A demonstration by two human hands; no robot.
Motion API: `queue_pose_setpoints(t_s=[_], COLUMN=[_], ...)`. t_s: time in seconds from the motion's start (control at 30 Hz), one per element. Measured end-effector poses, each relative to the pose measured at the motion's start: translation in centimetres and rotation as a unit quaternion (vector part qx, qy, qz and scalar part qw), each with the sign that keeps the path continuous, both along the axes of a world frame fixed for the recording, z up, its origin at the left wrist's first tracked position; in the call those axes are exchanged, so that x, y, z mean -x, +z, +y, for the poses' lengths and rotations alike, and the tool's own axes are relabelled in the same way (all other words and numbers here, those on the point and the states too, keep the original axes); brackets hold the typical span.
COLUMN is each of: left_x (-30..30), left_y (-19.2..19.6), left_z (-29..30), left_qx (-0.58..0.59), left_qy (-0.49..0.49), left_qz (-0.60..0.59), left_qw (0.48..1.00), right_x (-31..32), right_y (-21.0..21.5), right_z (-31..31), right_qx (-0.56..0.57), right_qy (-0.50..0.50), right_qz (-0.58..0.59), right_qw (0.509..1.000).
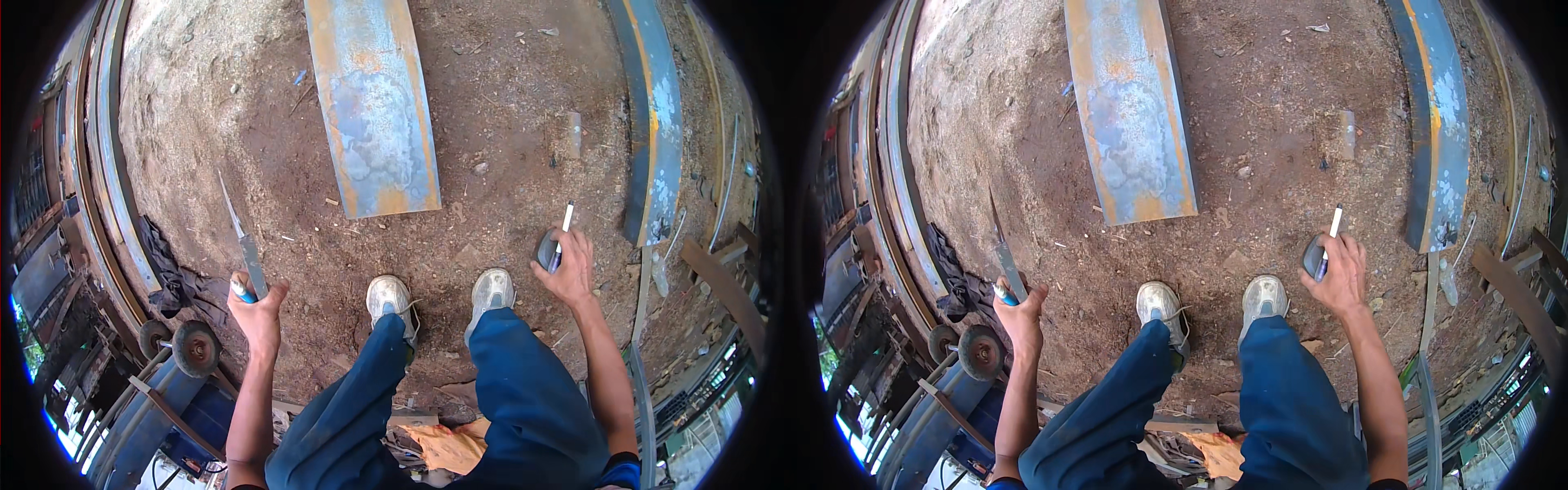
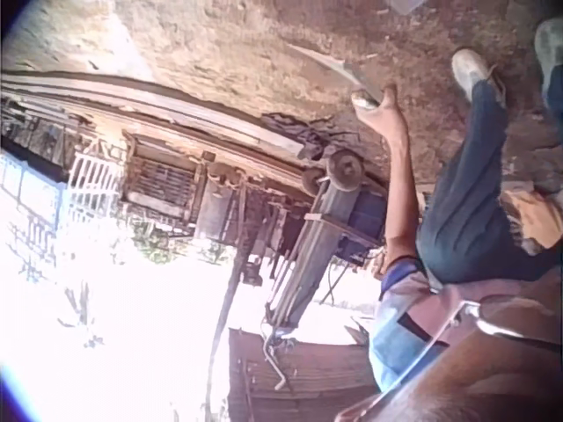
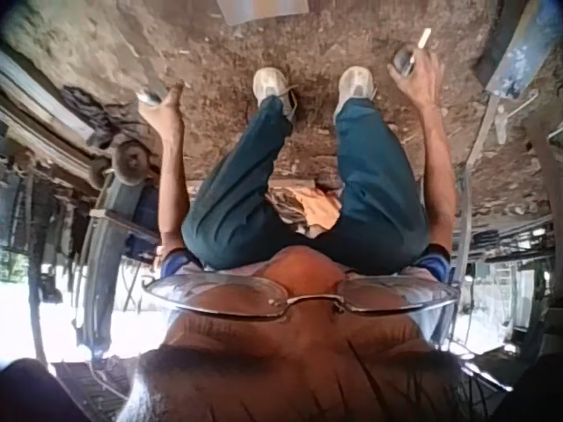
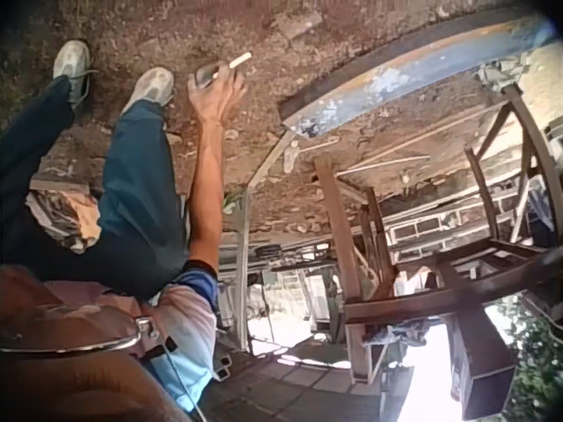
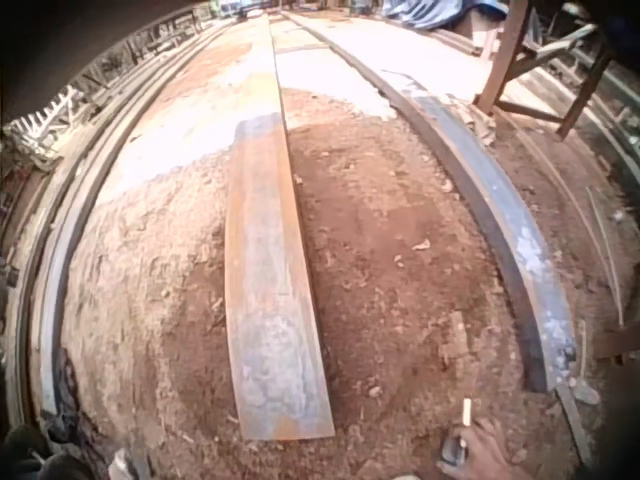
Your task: Marking measurements on steel beams using a speed square and marker.
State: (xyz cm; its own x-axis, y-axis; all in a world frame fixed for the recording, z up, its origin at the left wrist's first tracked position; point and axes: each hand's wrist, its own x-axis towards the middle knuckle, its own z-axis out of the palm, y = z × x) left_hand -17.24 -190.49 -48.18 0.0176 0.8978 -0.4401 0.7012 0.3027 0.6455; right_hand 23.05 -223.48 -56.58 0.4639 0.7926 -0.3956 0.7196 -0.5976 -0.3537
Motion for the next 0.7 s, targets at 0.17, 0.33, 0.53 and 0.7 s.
queue_pose_setpoints(t_s=[0.17, 0.33, 0.53, 0.7], left_x=[-3.1, -7.3, -7.3, -4.2], left_y=[-8.1, -9.3, -8.9, -10.0], left_z=[1.9, 2.9, 1.8, -0.2], left_qx=[-0.129, -0.154, -0.155, -0.136], left_qy=[-0.041, 0.005, 0.031, -0.002], left_qz=[-0.085, -0.166, -0.187, -0.132], left_qw=[0.987, 0.974, 0.970, 0.982], right_x=[-1.2, -3.4, -2.0, 0.8], right_y=[-3.6, -5.1, -4.8, -5.9], right_z=[4.6, 6.6, 4.0, -3.4], right_qx=[-0.136, -0.180, -0.184, -0.147], right_qy=[0.103, 0.163, 0.132, -0.008], right_qz=[-0.029, -0.073, -0.066, -0.089], right_qw=[0.985, 0.967, 0.972, 0.985])
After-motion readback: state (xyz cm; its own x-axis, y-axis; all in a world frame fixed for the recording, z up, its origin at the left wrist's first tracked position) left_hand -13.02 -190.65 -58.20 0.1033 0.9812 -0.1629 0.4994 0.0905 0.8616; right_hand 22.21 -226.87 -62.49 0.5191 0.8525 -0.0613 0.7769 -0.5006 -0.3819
